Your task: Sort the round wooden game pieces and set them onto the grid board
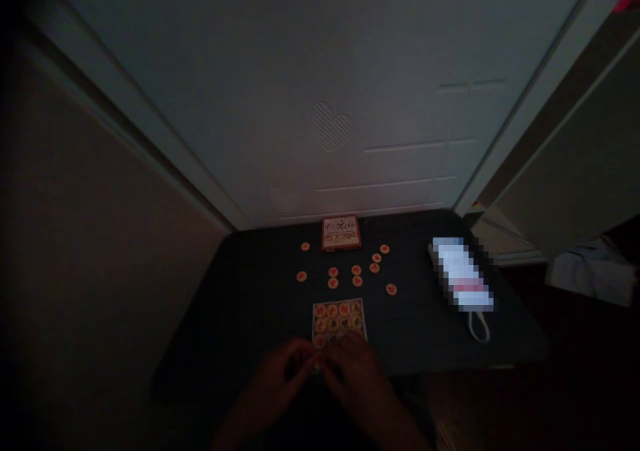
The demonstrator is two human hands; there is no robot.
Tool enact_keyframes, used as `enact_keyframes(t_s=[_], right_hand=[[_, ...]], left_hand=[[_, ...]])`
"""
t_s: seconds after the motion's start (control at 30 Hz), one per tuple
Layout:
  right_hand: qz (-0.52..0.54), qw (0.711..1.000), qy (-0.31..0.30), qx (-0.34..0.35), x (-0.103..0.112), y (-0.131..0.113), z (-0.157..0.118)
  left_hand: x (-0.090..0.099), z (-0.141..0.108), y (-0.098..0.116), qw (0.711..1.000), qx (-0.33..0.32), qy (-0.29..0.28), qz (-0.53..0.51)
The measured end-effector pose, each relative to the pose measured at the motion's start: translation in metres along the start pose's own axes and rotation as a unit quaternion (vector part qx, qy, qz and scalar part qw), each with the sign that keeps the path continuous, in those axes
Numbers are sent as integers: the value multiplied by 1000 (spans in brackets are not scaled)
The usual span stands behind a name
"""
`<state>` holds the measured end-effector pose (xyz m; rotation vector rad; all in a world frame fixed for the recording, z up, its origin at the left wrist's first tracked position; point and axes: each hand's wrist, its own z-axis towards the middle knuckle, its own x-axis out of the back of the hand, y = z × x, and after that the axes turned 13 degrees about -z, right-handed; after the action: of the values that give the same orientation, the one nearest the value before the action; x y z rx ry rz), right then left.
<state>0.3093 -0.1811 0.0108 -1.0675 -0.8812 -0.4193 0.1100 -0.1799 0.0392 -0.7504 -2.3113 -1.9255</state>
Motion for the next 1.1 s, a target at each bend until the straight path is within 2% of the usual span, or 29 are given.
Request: enact_keyframes(t_s=[0.5, 0.67, 0.8, 0.97, 1.03, 1.1], right_hand=[[-3, 1000, 15, 1, -2, 0, -2], [10, 999, 46, -3, 11, 10, -1], [-2, 993, 103, -50, 31, 32, -2], [-24, 980, 147, -132, 45, 67, -4], [-27, 976, 156, -152, 45, 79, -6], [-23, 973, 158, -166, 43, 87, -6]], left_hand=[[-1, 1, -2, 1000, -2, 6, -6], [3, 2, 0, 1000, 4, 13, -3], [10, 8, 2, 999, 7, 34, 21], [23, 37, 13, 994, -50, 86, 54], [33, 61, 16, 987, -88, 110, 73], [45, 91, 17, 975, -121, 157, 100]])
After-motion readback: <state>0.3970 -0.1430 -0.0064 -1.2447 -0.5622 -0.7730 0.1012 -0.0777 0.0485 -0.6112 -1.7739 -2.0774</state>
